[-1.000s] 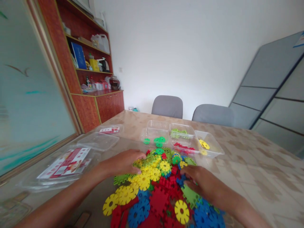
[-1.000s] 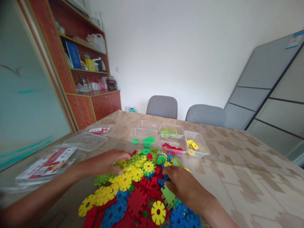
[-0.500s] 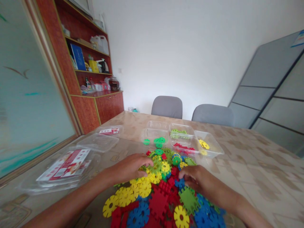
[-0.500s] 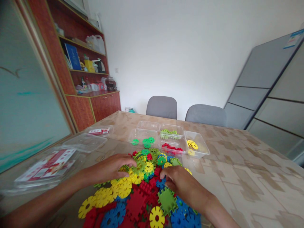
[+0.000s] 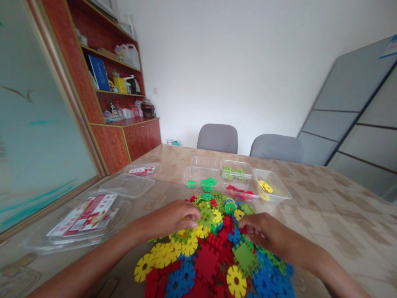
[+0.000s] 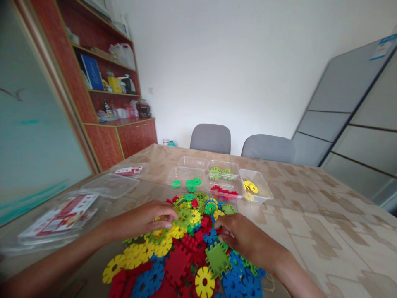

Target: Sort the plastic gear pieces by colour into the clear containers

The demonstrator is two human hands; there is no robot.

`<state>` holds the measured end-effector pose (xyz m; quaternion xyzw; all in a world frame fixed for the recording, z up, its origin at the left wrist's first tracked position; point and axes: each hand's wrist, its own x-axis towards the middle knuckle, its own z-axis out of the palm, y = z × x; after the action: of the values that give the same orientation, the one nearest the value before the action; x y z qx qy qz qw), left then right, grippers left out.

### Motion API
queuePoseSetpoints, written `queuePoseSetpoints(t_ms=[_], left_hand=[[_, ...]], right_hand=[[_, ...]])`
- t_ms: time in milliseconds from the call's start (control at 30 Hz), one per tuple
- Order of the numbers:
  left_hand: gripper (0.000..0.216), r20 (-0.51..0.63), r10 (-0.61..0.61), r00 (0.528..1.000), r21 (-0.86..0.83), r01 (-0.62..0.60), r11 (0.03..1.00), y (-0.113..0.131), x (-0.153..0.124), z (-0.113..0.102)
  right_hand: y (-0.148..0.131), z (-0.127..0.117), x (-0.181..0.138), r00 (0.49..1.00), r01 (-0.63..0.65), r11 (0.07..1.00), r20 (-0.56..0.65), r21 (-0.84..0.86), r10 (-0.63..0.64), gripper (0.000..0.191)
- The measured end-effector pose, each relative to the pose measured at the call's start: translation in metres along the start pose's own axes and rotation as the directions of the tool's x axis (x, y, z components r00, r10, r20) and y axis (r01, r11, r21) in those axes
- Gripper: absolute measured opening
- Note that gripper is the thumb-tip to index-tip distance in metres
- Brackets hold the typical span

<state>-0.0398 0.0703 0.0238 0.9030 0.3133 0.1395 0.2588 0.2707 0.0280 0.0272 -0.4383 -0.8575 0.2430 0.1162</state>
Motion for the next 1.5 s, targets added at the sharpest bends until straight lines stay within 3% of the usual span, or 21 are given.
queuePoseSetpoints(t_ms=[267,500,567,800,967,1067,1133,1233,1500], left_hand=[[0.014,0.046,0.001,0.999,0.057,-0.004,0.998,0.001,-0.009,-0.010],[0.043,0.228,-0.018,0.974,0.202,-0.029,0.979,0.034,-0.025,0.008],[0.042,0.244,-0.016,0.970,0.241,-0.045,0.969,0.043,-0.028,0.013],[0.032,0.212,-0.003,0.977,0.289,-0.060,0.955,0.052,-0.028,0.018],[0.029,0.209,0.038,0.977,0.263,-0.093,0.960,0.044,-0.022,0.019],[0.026,0.217,0.048,0.975,0.218,-0.096,0.971,0.039,-0.018,0.018],[0.023,0.233,0.026,0.972,0.185,-0.070,0.980,0.037,-0.016,0.017],[0.015,0.233,-0.003,0.973,0.151,-0.033,0.988,0.036,-0.014,0.013],[0.011,0.090,0.013,0.996,0.133,-0.025,0.991,0.048,-0.014,-0.002]], right_hand=[[0.002,0.003,0.001,0.999,-0.029,1.000,0.027,0.000,0.029,0.020],[0.004,0.002,-0.003,0.996,-0.069,0.997,0.051,-0.021,0.070,0.028],[0.003,0.002,-0.002,0.995,-0.074,0.997,0.059,-0.028,0.075,0.026],[0.011,-0.004,-0.007,0.995,-0.079,0.997,0.066,-0.026,0.080,0.019],[0.004,-0.010,-0.015,0.947,-0.244,0.953,0.168,-0.181,0.274,0.032],[-0.008,-0.005,-0.013,0.921,-0.276,0.910,0.187,-0.308,0.342,0.045],[-0.013,-0.001,-0.009,0.918,-0.259,0.897,0.196,-0.358,0.343,0.051],[-0.015,0.003,-0.006,0.926,-0.241,0.903,0.193,-0.355,0.323,0.044],[0.002,-0.002,-0.009,0.977,-0.163,0.975,0.111,-0.149,0.181,0.027]])
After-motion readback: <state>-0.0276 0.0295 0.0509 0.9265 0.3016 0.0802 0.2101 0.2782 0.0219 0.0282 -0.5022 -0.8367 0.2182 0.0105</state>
